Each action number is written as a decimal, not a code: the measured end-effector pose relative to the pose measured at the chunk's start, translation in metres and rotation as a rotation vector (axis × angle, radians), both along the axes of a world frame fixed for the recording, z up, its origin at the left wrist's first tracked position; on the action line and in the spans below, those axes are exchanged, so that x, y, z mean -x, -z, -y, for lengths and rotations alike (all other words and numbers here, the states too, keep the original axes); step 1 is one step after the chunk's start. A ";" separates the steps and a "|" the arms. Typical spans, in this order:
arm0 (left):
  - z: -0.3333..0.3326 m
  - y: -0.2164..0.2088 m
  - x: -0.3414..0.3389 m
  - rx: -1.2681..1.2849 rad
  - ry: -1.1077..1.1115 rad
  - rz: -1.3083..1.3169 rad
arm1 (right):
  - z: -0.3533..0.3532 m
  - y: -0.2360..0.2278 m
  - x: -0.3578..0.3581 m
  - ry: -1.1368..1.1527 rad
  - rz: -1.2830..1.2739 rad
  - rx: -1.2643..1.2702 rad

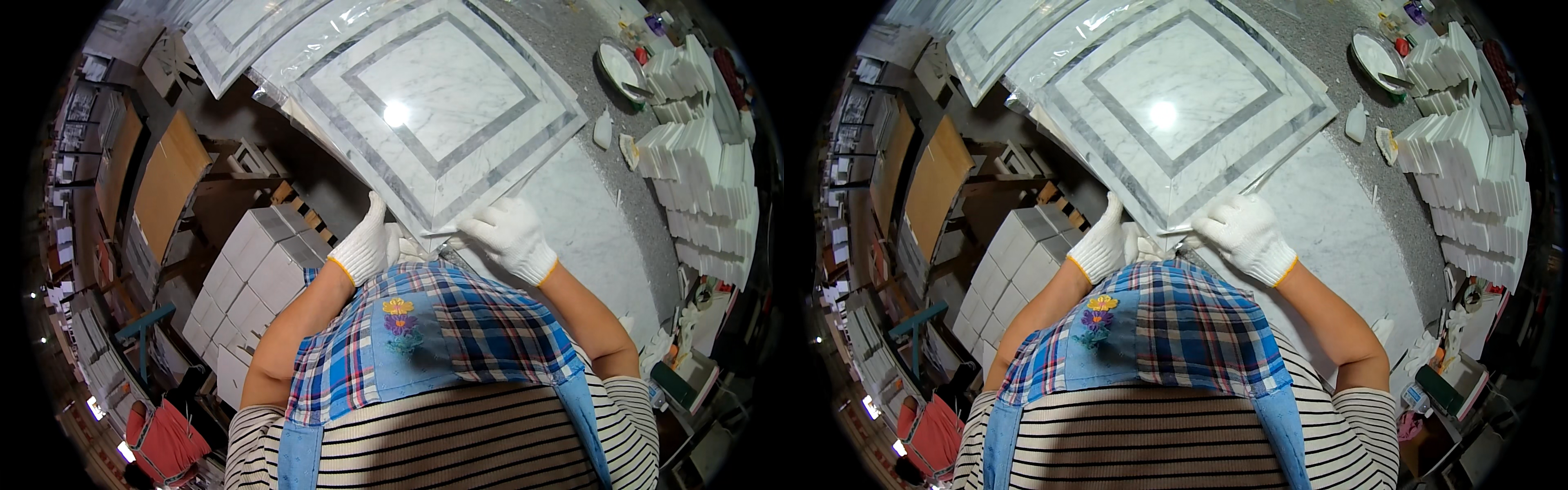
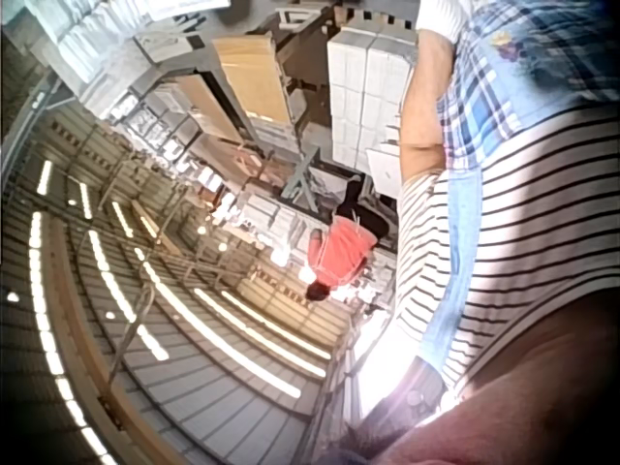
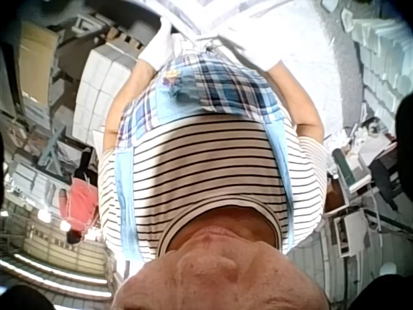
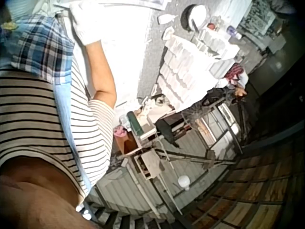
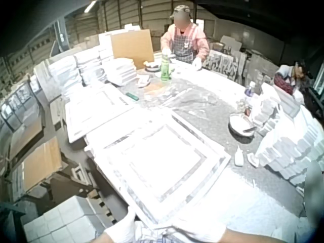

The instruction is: The person uses a utility knife to trim the edges of a square marble-patterned tile on a workbench. They repeatedly scrape the edges and corners to remove excess material, then wipe the surface with a cloth. The person finishes by adjusting their head-mounted camera.

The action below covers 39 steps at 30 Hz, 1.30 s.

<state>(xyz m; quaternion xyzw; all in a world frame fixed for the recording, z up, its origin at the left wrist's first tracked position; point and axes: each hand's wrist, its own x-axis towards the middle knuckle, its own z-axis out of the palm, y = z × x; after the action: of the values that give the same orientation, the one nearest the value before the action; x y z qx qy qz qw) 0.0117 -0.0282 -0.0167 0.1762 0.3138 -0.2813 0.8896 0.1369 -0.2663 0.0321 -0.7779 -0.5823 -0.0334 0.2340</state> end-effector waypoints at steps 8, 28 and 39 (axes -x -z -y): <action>0.004 0.001 -0.002 -0.090 -0.012 -0.005 | 0.010 0.003 0.004 0.002 -0.026 0.077; -0.001 0.010 0.000 -0.011 0.032 -0.031 | 0.012 -0.005 0.010 0.056 -0.042 0.008; 0.000 -0.002 -0.001 -0.014 0.038 -0.008 | 0.012 0.004 0.007 -0.001 -0.106 0.032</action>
<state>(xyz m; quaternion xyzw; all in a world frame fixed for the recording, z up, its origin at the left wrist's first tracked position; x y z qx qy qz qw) 0.0124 -0.0286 -0.0148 0.1873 0.3160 -0.2964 0.8816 0.1301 -0.2785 0.0284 -0.7818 -0.5699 0.0173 0.2523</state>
